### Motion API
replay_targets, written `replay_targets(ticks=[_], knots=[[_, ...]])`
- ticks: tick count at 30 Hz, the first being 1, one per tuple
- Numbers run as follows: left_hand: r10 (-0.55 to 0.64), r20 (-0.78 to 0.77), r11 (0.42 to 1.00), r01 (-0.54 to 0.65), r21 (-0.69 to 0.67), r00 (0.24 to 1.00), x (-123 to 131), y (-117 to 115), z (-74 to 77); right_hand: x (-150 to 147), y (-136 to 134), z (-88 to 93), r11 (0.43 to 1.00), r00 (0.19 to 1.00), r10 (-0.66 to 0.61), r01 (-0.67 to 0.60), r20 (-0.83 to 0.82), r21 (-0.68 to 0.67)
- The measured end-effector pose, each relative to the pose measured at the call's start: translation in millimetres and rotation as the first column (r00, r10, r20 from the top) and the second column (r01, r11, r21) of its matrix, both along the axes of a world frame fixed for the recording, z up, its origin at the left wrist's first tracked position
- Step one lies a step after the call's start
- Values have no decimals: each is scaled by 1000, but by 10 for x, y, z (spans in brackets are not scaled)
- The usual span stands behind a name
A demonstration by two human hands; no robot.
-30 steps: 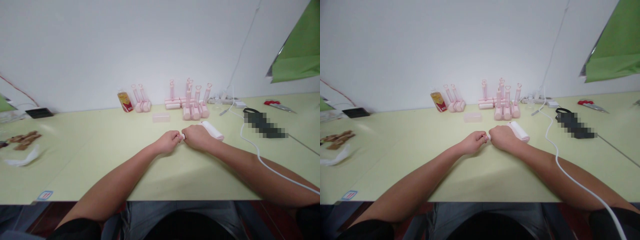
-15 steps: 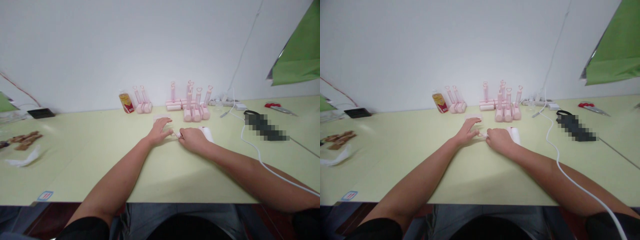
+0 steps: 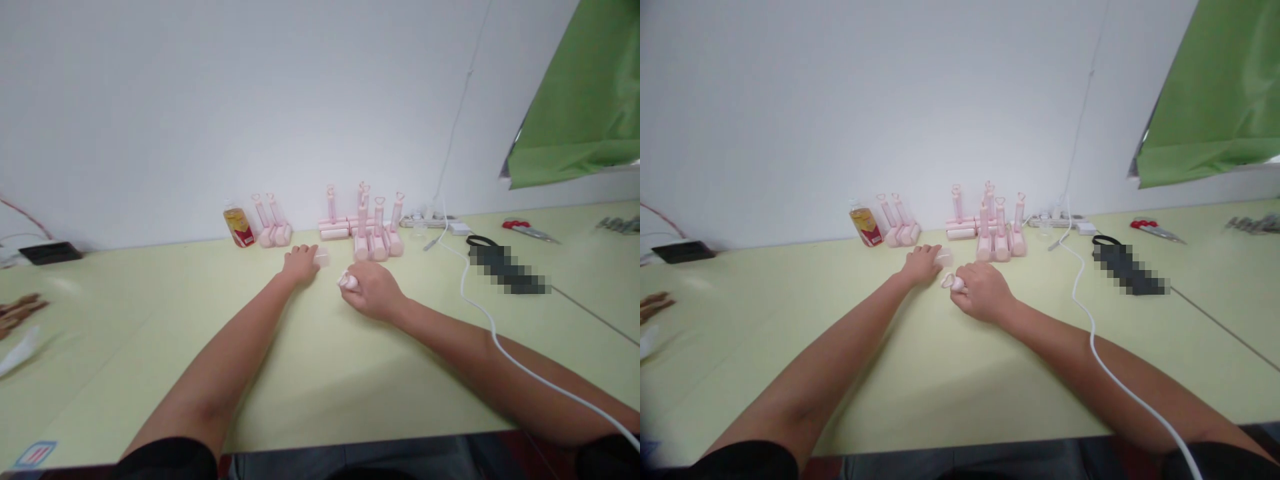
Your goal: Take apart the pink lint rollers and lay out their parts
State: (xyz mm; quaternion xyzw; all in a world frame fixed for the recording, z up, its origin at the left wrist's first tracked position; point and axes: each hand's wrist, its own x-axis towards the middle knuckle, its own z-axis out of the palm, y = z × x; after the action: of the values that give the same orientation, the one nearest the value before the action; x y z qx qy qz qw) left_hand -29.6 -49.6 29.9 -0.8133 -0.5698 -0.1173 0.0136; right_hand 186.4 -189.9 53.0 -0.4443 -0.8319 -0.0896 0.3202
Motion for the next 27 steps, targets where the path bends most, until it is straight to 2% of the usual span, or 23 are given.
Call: replay_targets(ticks=[3, 5, 6, 7, 8, 10, 11, 13, 16, 21, 24, 27], knots=[[-33, 37, 999, 33, -10, 999, 13, -127, 21, 97, 113, 13, 999, 967, -43, 42, -250, -9], [-78, 152, 995, 86, -44, 985, 46, -283, 16, 160, 205, 19, 996, 891, -81, 56, -447, -69], [-73, 390, 985, 127, -115, 918, 67, -373, 4, 186, 249, 22, 994, 833, -94, 47, -546, -100], [-18, 612, 962, 181, -206, 791, 91, -467, -12, 207, 289, 24, 993, 763, -97, 27, -640, -118], [68, 757, 921, 251, -297, 650, 117, -560, -32, 221, 322, 27, 992, 686, -94, 4, -721, -125], [246, 881, 853, 342, -395, 403, 171, -729, -67, 232, 364, 36, 992, 538, -69, -50, -840, -113], [301, 898, 822, 389, -415, 322, 198, -800, -79, 230, 372, 41, 991, 476, -57, -79, -877, -108], [342, 913, 774, 485, -407, 221, 252, -907, -90, 216, 368, 52, 986, 374, -43, -134, -926, -99], [323, 929, 737, 568, -366, 179, 323, -985, -92, 182, 344, 63, 980, 278, -26, -184, -960, -80], [299, 936, 741, 572, -351, 186, 382, -999, -136, 126, 314, 39, 970, 232, -4, -236, -973, -60], [283, 942, 757, 561, -334, 180, 384, -987, -158, 108, 303, 34, 967, 226, -11, -244, -974, -68], [276, 947, 804, 502, -320, 163, 364, -955, -160, 112, 309, 59, 972, 195, -20, -226, -981, -65]])
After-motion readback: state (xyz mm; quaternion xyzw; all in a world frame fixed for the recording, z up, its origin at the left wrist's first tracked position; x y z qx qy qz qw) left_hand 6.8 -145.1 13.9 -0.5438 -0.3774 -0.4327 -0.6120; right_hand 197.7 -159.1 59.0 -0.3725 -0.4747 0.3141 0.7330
